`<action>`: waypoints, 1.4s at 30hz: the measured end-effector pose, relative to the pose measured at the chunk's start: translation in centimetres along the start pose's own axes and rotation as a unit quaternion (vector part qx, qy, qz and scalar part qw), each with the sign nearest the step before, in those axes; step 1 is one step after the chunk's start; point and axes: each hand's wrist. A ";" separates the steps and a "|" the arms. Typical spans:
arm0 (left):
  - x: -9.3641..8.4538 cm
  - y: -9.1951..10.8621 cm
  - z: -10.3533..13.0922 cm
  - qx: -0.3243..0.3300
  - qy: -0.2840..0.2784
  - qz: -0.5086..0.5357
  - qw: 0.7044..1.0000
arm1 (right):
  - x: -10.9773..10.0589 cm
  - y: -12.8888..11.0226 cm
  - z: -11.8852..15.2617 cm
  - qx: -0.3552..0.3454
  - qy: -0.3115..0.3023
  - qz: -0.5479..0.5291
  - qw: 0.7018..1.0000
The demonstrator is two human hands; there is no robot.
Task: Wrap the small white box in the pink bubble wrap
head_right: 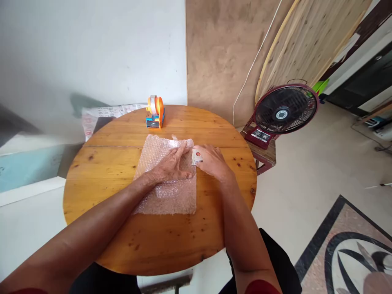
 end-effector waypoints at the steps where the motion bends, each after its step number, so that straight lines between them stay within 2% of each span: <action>1: 0.0 0.0 0.0 0.000 -0.003 -0.001 1.000 | 0.2 0.2 -0.1 0.003 0.010 -0.005 1.000; 4: 0.0 0.0 0.0 0.002 -0.005 -0.003 1.000 | 0.3 0.5 -0.2 0.005 0.016 -0.028 0.999; 10: 0.0 -0.1 0.0 -0.003 -0.002 -0.003 1.000 | -0.1 0.5 -0.2 0.014 -0.020 0.009 1.000; 13: 0.0 -0.1 0.0 -0.001 -0.001 0.009 1.000 | -0.1 0.3 -0.4 0.010 -0.009 -0.024 1.000; 18: -0.1 -0.1 0.0 0.006 0.001 0.012 1.000 | 0.4 0.3 -0.6 -0.004 -0.038 -0.072 0.997; 22: -0.2 0.0 -0.1 0.012 -0.004 0.010 1.000 | 0.9 0.9 -0.8 0.005 -0.018 -0.109 0.994; 30: -0.2 0.2 -0.2 -0.006 -0.008 0.011 1.000 | 0.2 0.1 -0.5 0.006 -0.023 -0.077 0.997; 36: -0.5 0.4 -0.2 -0.005 -0.013 0.012 1.000 | 0.6 0.5 -0.6 -0.013 0.004 -0.083 0.996; 39: -0.6 0.6 -0.2 -0.007 -0.016 0.012 1.000 | 0.8 0.6 -0.7 -0.041 0.062 -0.136 0.988; 42: -0.6 0.5 -0.2 0.000 -0.010 0.019 1.000 | 0.8 0.3 -0.6 -0.050 0.066 -0.202 0.976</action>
Point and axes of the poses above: each hand's wrist, its own z-axis away from the middle knuckle, its own x-axis out of the palm, y = z × x, and after that the axes turned 14 degrees about x, right-handed
